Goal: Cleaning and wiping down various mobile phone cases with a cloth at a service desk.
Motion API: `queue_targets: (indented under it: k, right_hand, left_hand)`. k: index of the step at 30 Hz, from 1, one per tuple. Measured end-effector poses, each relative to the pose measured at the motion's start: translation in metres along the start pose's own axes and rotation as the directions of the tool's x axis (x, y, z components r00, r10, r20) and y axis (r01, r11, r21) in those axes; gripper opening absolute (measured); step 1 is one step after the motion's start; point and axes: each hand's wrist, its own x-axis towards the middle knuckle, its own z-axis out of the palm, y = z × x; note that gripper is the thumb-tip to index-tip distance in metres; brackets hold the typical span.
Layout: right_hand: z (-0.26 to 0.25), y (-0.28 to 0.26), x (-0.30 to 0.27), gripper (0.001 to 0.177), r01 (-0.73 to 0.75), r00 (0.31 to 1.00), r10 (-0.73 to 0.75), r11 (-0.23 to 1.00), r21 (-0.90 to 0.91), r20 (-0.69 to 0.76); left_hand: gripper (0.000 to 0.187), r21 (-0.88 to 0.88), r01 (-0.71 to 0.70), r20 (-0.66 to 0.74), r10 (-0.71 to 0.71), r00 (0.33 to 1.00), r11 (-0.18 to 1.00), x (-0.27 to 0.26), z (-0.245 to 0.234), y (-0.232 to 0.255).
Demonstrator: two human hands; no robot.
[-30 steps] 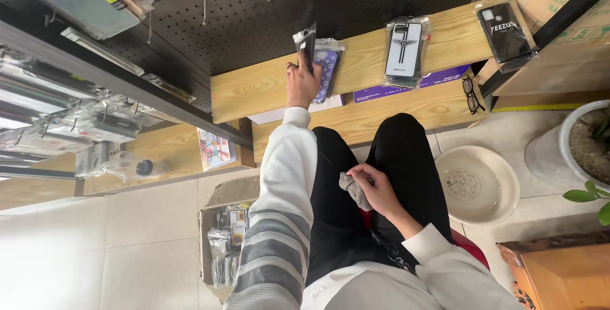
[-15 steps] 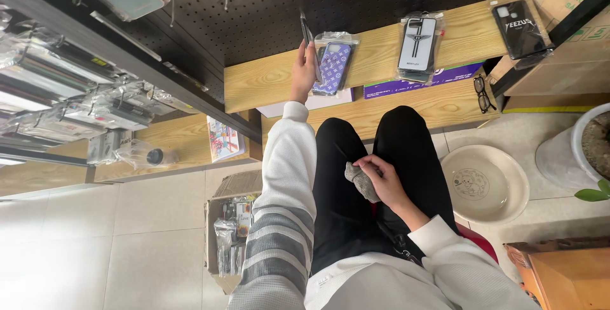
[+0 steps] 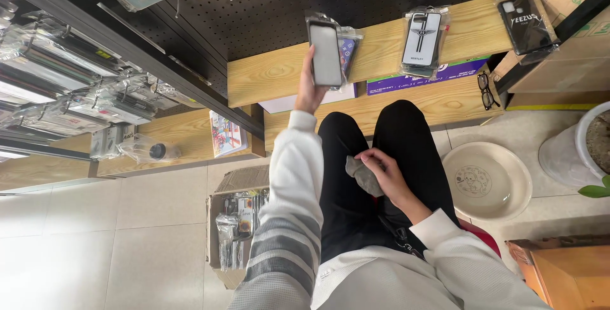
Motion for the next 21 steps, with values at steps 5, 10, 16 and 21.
queue_targets:
  k: [5, 10, 16, 21]
  right_hand:
    - [-0.001, -0.033, -0.009, 0.034, -0.014, 1.000, 0.014, 0.984, 0.179, -0.001]
    - [-0.029, -0.015, 0.008, 0.041, 0.091, 0.995, -0.080, 0.975, 0.202, -0.061]
    - [-0.041, -0.011, 0.004, 0.026, 0.140, 0.985, -0.128, 0.985, 0.105, -0.113]
    - [-0.029, 0.001, -0.004, 0.052, 0.256, 0.967, -0.252, 0.961, -0.105, 0.046]
  left_hand:
    - [0.064, -0.368, 0.008, 0.054, 0.013, 0.998, 0.930, -0.091, 0.022, -0.042]
    - [0.061, -0.537, 0.095, 0.045, -0.083, 0.995, 0.838, -0.184, 0.019, -0.104]
    - [0.055, -0.498, 0.173, -0.069, -0.238, 0.969, 0.850, -0.227, 0.016, -0.123]
    - [0.049, -0.414, 0.205, -0.176, -0.298, 0.938, 0.887, -0.220, 0.005, -0.149]
